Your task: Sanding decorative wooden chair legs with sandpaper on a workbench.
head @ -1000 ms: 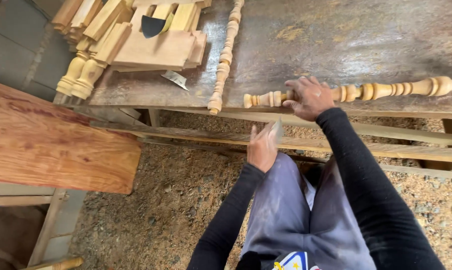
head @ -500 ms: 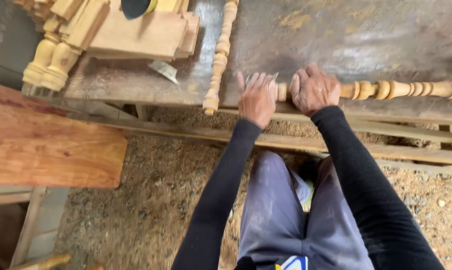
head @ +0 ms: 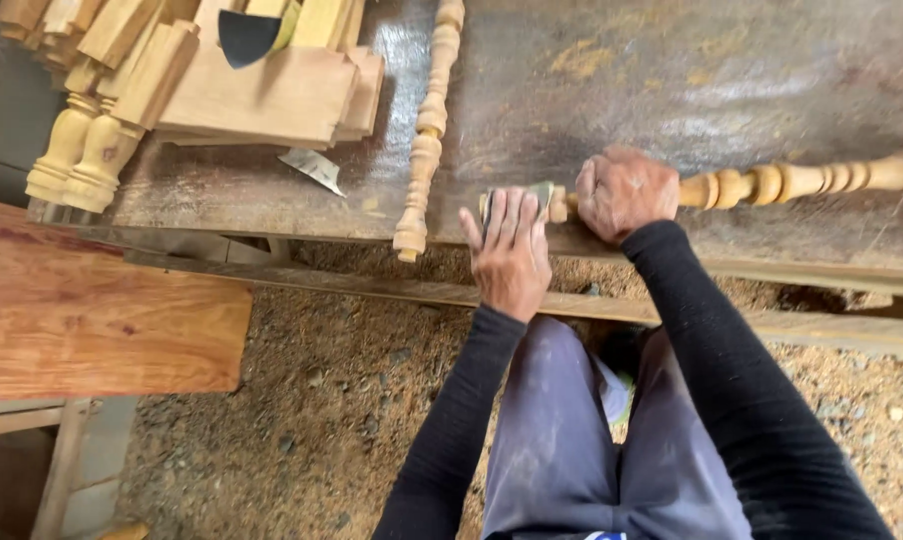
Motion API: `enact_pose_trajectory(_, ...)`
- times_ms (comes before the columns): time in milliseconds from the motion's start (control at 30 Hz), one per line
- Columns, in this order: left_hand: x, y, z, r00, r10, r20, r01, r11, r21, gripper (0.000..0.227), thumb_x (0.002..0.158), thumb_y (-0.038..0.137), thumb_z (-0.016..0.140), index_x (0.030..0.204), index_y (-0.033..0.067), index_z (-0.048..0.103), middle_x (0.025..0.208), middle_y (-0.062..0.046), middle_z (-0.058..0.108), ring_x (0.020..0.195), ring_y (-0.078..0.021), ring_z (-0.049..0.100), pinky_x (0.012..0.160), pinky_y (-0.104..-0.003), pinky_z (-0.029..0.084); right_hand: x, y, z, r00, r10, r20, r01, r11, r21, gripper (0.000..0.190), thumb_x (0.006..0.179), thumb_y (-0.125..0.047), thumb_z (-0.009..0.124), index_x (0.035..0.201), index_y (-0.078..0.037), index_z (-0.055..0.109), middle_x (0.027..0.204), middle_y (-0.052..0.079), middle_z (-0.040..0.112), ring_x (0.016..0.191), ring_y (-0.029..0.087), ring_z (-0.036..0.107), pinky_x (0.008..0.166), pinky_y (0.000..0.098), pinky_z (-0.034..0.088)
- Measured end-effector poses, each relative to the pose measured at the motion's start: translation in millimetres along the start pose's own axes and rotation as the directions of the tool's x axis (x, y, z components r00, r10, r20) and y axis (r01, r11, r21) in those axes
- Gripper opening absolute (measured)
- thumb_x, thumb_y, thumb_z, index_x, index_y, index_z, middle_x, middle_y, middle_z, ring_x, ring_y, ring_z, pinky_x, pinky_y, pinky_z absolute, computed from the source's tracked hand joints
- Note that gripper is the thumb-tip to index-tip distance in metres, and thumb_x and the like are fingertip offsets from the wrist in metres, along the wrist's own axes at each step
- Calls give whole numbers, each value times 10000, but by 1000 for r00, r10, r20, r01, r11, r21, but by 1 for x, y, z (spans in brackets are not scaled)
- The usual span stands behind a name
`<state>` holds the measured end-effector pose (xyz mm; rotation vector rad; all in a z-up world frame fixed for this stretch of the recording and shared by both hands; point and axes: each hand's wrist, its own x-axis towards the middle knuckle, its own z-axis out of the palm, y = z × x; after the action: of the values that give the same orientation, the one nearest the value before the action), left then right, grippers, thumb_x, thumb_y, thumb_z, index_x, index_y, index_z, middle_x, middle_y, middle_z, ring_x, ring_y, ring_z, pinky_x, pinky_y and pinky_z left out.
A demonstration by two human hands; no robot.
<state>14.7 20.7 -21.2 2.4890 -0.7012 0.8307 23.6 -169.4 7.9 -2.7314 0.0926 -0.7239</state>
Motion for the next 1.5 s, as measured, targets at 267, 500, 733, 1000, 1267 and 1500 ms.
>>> enact_pose_trajectory(267, -16, 3, 0, 1000, -20, -24, 20, 1000, 5, 392, 1024, 201, 614, 1396, 79, 596, 1464, -147, 635, 1455, -312, 521, 1300, -612, 126, 7, 3, 5, 997, -28, -74, 21, 995, -97, 338, 1008, -318, 574, 753, -131, 692, 779, 94, 682, 665, 289, 656, 585, 455, 520)
enact_pose_trajectory(500, -44, -33, -54, 915, -324, 241, 389, 865, -318, 380, 1140, 228, 467, 1491, 133, 575, 1441, -29, 656, 1214, -177, 660, 1382, -473, 314, -10, 2, 2, 998, -59, 16, 59, 998, 32, 356, 1031, -300, 532, 777, -104, 688, 803, 68, 692, 676, 269, 650, 605, 449, 523)
enact_pose_trajectory(733, 29, -17, -36, 945, -52, 323, 16, 994, 112, 313, 1046, 262, 511, 1246, 106, 695, 1452, -92, 610, 1529, -392, 274, 1219, -664, 18, -24, -2, -2, 998, -67, -9, 67, 998, -8, 321, 990, -311, 568, 783, -100, 695, 801, 93, 680, 646, 270, 648, 557, 449, 517)
enact_pose_trajectory(1000, -12, -6, -31, 999, 12, 43, -16, 996, 90, 405, 1058, 292, 543, 1350, 80, 727, 1530, -99, 604, 1573, -352, 265, 1262, -681, 31, -25, 0, 5, 999, -45, -16, 46, 998, 49, 332, 954, -301, 584, 689, -129, 688, 724, 97, 669, 609, 294, 643, 529, 440, 505)
enact_pose_trajectory(1267, -21, 5, -51, 997, 65, 42, -64, 998, -18, 385, 1040, 285, 566, 1315, 61, 717, 1498, -136, 618, 1511, -382, 306, 1222, -673, 70, -5, -4, -8, 971, 124, 204, -121, 992, -27, 326, 1034, -311, 481, 803, -131, 625, 620, 95, 631, 459, 265, 582, 480, 437, 493)
enact_pose_trajectory(1500, -10, -12, -145, 716, -382, 585, 692, 274, -668, 494, 1149, 355, 415, 1235, -4, 743, 1175, -246, 782, 1048, -383, 762, 926, -593, 593, -21, -9, -16, 995, 45, 94, -49, 998, 40, 266, 1019, -304, 507, 857, -127, 623, 677, 101, 640, 548, 280, 608, 519, 438, 494)
